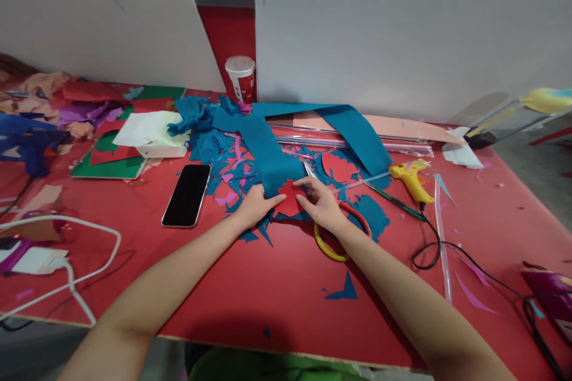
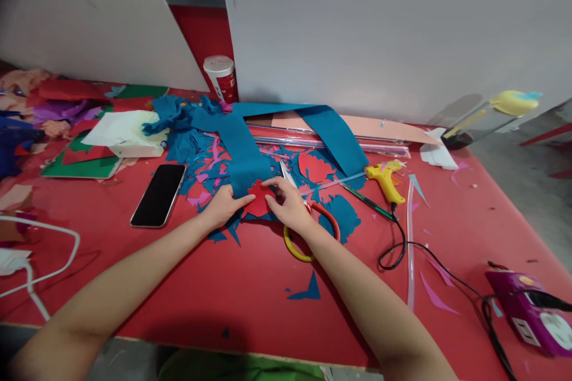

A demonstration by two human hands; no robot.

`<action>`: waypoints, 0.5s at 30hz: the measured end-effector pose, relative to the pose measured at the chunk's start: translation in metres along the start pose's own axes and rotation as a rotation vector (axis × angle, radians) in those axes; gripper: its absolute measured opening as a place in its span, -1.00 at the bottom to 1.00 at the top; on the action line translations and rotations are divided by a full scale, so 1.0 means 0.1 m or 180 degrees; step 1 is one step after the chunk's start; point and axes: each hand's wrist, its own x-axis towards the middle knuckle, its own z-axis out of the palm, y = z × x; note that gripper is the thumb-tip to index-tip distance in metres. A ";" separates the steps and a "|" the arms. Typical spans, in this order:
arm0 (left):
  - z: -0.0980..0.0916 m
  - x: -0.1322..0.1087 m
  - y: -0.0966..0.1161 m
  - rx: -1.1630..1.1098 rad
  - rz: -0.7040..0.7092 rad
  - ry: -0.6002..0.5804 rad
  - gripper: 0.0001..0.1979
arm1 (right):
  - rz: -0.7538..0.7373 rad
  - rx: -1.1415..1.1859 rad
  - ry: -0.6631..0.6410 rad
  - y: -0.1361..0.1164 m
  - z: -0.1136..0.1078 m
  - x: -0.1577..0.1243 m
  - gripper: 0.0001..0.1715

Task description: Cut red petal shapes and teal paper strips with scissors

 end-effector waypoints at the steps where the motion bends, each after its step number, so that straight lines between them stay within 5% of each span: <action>1: 0.00 0.00 0.00 0.0029 0.0001 -0.0013 -0.74 | 0.0050 0.0094 0.0040 0.01 0.01 0.00 -0.76; 7: 0.01 -0.01 -0.01 -0.0060 -0.0070 0.0030 -0.71 | 0.0281 0.0149 0.0297 0.08 0.03 0.01 -0.89; 15: 0.00 -0.02 0.00 0.0016 -0.0071 0.0019 -0.77 | 0.0276 0.0071 0.0384 0.07 0.02 0.01 -0.81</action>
